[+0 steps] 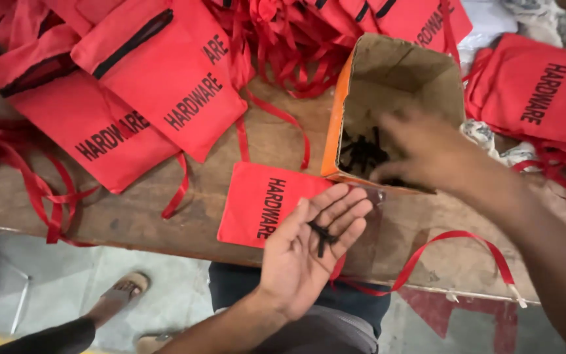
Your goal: Placing black screws into small red bags labeled 'HARDWARE'.
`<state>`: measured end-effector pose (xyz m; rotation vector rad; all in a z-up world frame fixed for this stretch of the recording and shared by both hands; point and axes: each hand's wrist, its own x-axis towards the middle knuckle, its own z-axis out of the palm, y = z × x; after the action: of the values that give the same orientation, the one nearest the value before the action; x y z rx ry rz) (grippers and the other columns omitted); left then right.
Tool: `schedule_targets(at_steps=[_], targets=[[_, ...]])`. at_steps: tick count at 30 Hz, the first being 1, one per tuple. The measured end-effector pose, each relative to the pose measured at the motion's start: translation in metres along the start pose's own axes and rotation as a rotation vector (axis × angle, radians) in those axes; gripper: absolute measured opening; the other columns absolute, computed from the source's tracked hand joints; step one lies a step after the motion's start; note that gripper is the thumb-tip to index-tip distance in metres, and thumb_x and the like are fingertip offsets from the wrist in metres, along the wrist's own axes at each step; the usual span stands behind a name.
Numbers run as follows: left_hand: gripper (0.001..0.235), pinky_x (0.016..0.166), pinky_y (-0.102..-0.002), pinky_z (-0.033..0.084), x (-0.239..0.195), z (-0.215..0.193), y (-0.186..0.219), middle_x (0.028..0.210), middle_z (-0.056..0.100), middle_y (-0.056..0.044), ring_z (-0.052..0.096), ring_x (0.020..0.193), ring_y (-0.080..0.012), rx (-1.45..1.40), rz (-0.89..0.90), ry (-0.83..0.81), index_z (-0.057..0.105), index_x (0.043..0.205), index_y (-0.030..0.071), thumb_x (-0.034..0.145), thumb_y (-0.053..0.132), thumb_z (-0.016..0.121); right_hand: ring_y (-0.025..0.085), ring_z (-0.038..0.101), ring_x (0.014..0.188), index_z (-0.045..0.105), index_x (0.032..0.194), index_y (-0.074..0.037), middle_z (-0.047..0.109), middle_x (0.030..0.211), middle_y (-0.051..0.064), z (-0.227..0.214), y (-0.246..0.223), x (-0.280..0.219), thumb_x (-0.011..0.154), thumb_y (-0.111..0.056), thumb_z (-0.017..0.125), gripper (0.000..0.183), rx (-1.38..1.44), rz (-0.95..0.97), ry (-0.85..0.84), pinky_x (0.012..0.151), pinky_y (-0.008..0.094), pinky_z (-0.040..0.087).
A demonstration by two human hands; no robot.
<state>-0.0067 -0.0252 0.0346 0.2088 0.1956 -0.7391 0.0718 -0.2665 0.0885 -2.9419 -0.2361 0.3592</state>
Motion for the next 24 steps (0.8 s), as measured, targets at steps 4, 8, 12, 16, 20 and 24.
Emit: schedule_targets(at_steps=[4,8,12,16,20,24], targets=[[0.056,0.120,-0.041,0.041,0.002,-0.011,0.008,0.150,0.052,-0.022,0.052,0.140,-0.0310,-0.070,0.065,-0.054,0.044,0.148,-0.006,0.111,0.035,0.035,0.048,0.061,0.112,0.047,0.144,-0.020,0.051,0.132,0.025,0.001,-0.034,0.019,0.071,-0.033,0.085,0.083,-0.144,0.122,-0.233,0.088,0.054,0.053],[0.056,0.121,-0.041,0.042,0.006,-0.021,0.009,0.150,0.053,-0.022,0.052,0.140,-0.0309,-0.084,0.056,-0.054,0.044,0.149,-0.007,0.112,0.035,0.035,0.047,0.064,0.104,0.049,0.139,-0.016,0.054,0.124,0.027,0.021,-0.016,0.030,0.073,-0.024,0.082,0.074,-0.031,0.125,-0.255,0.090,0.051,0.053],[0.055,0.119,-0.041,0.043,0.003,-0.025,0.010,0.150,0.053,-0.023,0.053,0.139,-0.0308,-0.082,0.026,-0.044,0.045,0.147,-0.006,0.112,0.035,0.036,0.040,0.071,0.096,0.065,0.118,-0.008,0.071,0.106,0.022,0.030,0.012,0.037,0.072,-0.019,0.078,0.049,0.102,-0.019,-0.125,0.085,0.048,0.056],[0.055,0.119,-0.040,0.043,-0.001,-0.027,0.013,0.150,0.053,-0.022,0.053,0.139,-0.0305,-0.062,0.015,-0.043,0.046,0.146,-0.006,0.111,0.036,0.038,0.033,0.074,0.087,0.076,0.106,-0.004,0.076,0.096,0.019,0.013,0.021,0.034,0.077,-0.018,0.077,0.033,0.172,-0.050,-0.031,0.081,0.043,0.056],[0.056,0.119,-0.039,0.043,0.000,-0.031,0.011,0.151,0.051,-0.022,0.052,0.140,-0.0300,-0.036,-0.003,-0.043,0.046,0.146,-0.005,0.111,0.037,0.039,0.024,0.076,0.081,0.078,0.109,-0.005,0.079,0.094,0.016,-0.017,0.021,0.025,0.080,-0.017,0.075,0.032,0.228,-0.023,-0.034,0.079,0.037,0.057],[0.061,0.123,-0.041,0.039,0.003,-0.036,0.008,0.157,0.045,-0.023,0.046,0.146,-0.0315,-0.075,-0.007,-0.084,0.042,0.150,-0.005,0.110,0.041,0.039,0.017,0.075,0.076,0.078,0.112,-0.005,0.080,0.089,0.012,-0.040,0.016,0.009,0.083,-0.014,0.074,0.031,0.492,0.131,-0.048,0.073,0.031,0.058]])
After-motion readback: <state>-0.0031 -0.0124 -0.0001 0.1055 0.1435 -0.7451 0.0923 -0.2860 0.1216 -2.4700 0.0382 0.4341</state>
